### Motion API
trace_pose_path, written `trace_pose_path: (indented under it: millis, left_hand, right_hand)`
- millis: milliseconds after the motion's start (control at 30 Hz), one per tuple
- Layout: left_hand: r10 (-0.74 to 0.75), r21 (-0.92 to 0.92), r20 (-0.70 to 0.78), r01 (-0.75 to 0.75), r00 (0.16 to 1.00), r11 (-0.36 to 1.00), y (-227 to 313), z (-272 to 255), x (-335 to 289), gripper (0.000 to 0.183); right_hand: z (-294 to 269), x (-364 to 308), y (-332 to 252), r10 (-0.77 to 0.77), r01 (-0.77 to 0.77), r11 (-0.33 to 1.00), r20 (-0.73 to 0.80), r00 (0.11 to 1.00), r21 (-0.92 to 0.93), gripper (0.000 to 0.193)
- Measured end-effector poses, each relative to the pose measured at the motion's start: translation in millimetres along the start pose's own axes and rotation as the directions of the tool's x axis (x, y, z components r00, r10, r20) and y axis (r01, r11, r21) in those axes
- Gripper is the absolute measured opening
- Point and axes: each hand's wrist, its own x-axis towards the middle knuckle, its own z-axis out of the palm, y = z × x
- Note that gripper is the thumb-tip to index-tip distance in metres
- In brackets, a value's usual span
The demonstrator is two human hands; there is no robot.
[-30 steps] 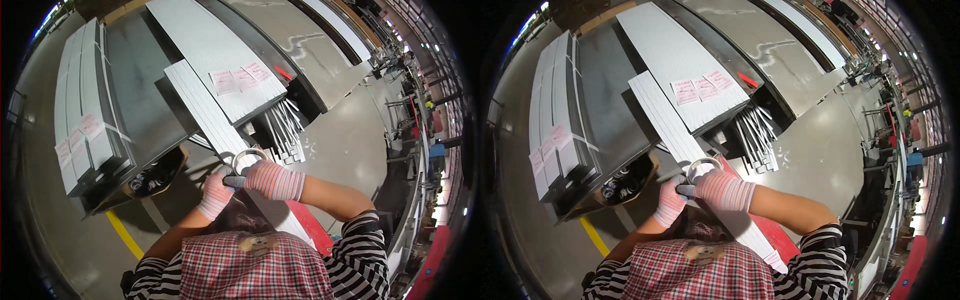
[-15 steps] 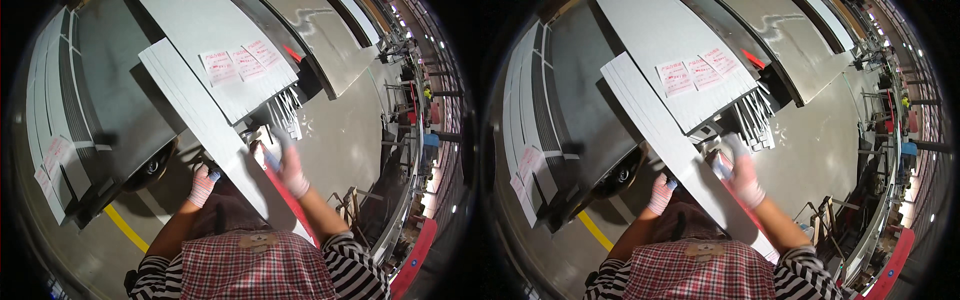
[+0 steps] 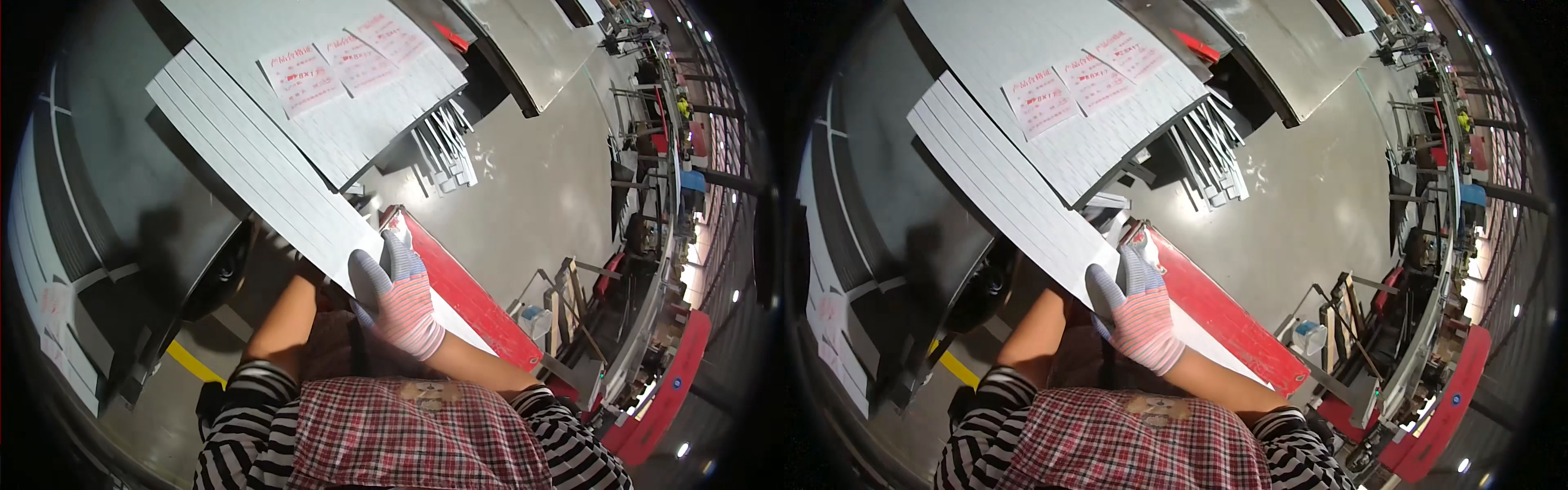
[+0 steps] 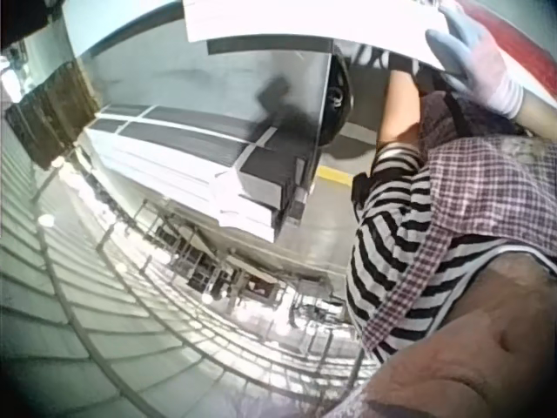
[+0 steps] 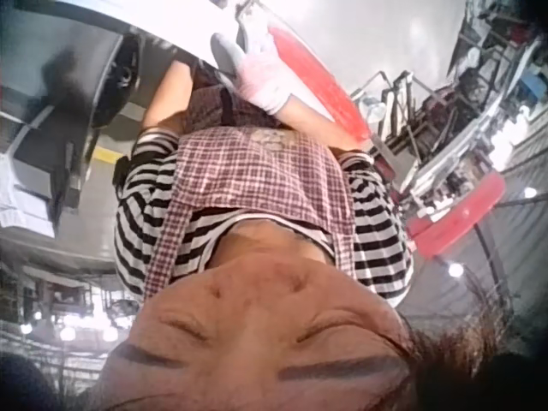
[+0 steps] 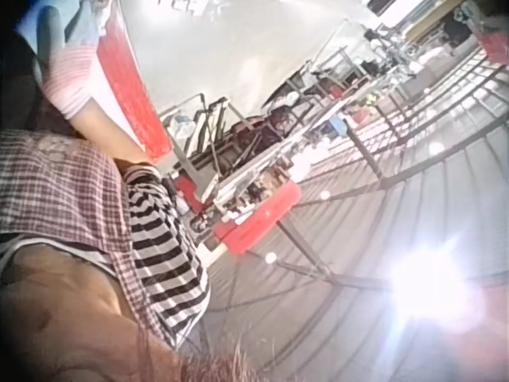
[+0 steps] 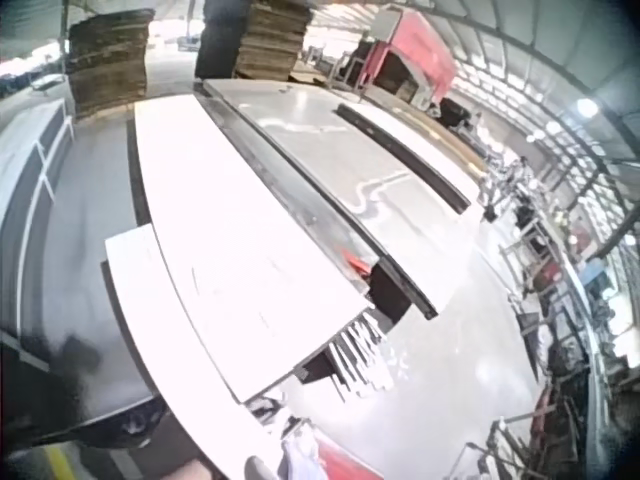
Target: Applying adhesive tape to long white building panels and moving a stack of processed panels across a factory floor.
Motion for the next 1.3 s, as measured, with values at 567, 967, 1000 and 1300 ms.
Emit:
trace_pose_path:
  millis: [567,967,1000,1300]
  left_hand:
    - [-0.096,-0.142,0.385,0.162,0.918,0.976,44,-167,-60,0.039]
    - [-0.039,-0.426,0.192,0.119,0.981,0.897,25,-168,-65,0.052]
    - [-0.050,-0.441,0.216,0.143,0.975,0.886,26,-169,-64,0.050]
    - [-0.477,-0.853,-0.216,0.073,0.852,0.517,-16,-104,-78,0.039]
  right_hand:
    - [-101,50,-39,-0.530,0.630,0.744,0.379,0.759,-0.221,0.053]
    - [-44,124,81,-0.174,0.153,0.984,0.633,0.754,0.088,0.017]
    - [-45,124,81,-0.184,0.262,0.964,0.619,0.764,-0.036,0.015]
    - [-33,91,81,-0.014,0.009,0.986,0.032,0.999,0.166,0.027]
